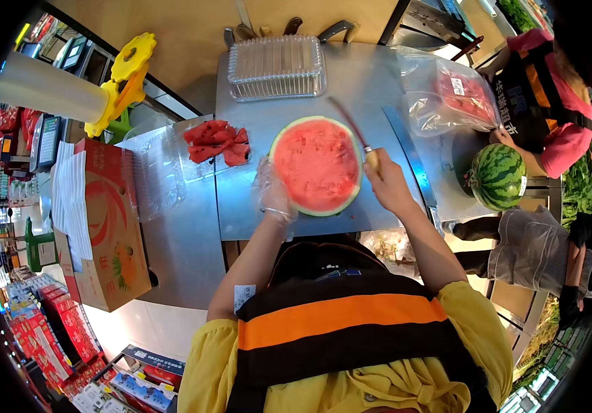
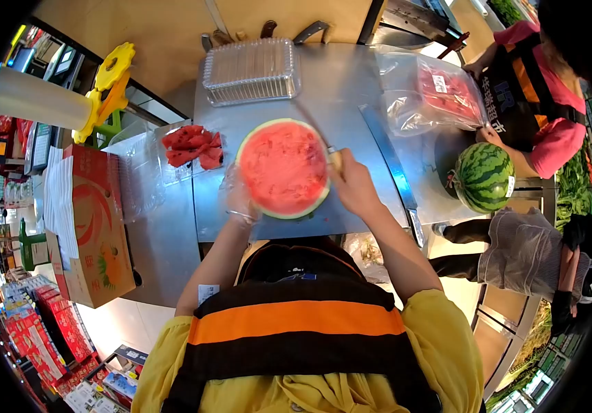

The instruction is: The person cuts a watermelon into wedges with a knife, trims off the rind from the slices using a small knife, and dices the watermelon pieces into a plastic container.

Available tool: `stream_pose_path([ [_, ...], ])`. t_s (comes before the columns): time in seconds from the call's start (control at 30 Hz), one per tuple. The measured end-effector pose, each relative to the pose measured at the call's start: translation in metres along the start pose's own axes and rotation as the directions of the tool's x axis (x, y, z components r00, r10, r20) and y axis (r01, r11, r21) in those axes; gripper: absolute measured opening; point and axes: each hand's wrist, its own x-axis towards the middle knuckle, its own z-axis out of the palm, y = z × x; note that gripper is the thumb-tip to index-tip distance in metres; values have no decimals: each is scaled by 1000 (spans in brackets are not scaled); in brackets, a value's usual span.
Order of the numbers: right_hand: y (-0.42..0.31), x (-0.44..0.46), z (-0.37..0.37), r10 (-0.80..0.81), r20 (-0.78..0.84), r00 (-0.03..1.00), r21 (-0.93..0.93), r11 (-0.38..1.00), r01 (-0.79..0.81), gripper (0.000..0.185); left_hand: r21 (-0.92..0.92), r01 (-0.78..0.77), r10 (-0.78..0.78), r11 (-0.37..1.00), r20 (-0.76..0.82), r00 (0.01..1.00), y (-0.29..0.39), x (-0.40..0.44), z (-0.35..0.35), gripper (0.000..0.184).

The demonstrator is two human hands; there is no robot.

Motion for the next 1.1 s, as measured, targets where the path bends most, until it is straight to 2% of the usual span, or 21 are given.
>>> stream_pose_path([
  [0.03,-7,3,5,-4,0,1000,-4,1000,4,26,56,-45,45,997,4,999,8,2,2,44],
  [0.07,-15,5,11,-97,40,994,-52,994,99,26,-430,248,-310,868,-80,947,40,6,6,45],
  [0.1,-23,10,17,-188,84,979,-99,976,196,25,-812,378,-620,445,25,784,60,10,9,46],
  [0.2,-40,19,21,-128,136,982,-173,973,150,28,-836,370,-567,404,88,819,70,7,6,48],
  [0.23,-41,21,23,-134,139,981,-197,967,160,29,-839,369,-567,401,89,819,35,6,6,48],
  [0.27,-39,22,19,-130,136,982,-202,967,156,29,-375,331,-410,866,-152,899,-29,5,8,45],
  [0.3,-31,21,8,-102,50,994,-203,973,110,27,-68,259,-267,963,-184,946,-33,5,9,44],
  [0.33,-23,18,-7,-67,-44,997,-203,977,57,25,250,171,-118,953,-212,970,-36,6,10,43],
  [0.37,-1,17,-14,-52,-67,996,-216,976,37,25,-149,302,-327,942,-190,926,18,3,3,47],
  [0.4,35,20,-14,-35,-124,992,-277,961,-1,23,-515,400,-508,758,-83,857,50,0,2,50],
  [0.5,105,25,12,-15,-184,983,-466,882,-74,20,-538,366,-463,759,-51,885,-22,-1,9,49],
  [0.6,119,23,37,15,-263,965,-413,902,-127,24,-451,319,-353,834,8,935,-31,-1,4,46],
  [0.63,122,18,41,-63,-288,956,-415,908,-65,28,-416,304,-321,857,31,947,-27,-1,4,46],
  [0.7,125,0,36,-131,-323,937,-412,911,-15,32,-705,309,-458,638,-25,889,-14,0,3,42],
  [0.77,131,-36,4,-94,-518,850,-394,908,-139,39,-740,342,-478,579,32,878,-3,2,-2,41],
  [0.83,165,-84,-34,-13,-509,861,-539,785,-306,42,-777,373,-500,507,88,862,-2,-1,-1,41],
  [0.87,175,-105,-43,115,-503,856,-555,717,-422,41,-624,284,-337,728,35,941,-4,-3,-1,41],
  [0.9,183,-121,-50,243,-497,833,-571,631,-525,40,-529,226,-249,818,28,968,3,-4,0,42],
  [0.93,191,-128,-53,244,-496,833,-571,632,-525,40,-430,152,-159,890,22,987,20,-4,-1,42],
  [1.0,210,-133,-52,436,-388,812,-479,658,-582,36,-856,407,-506,319,209,837,58,-3,-5,44],
  [1.1,205,-133,-47,401,-380,834,-449,708,-545,31,-833,383,-539,399,125,833,76,1,1,43],
])
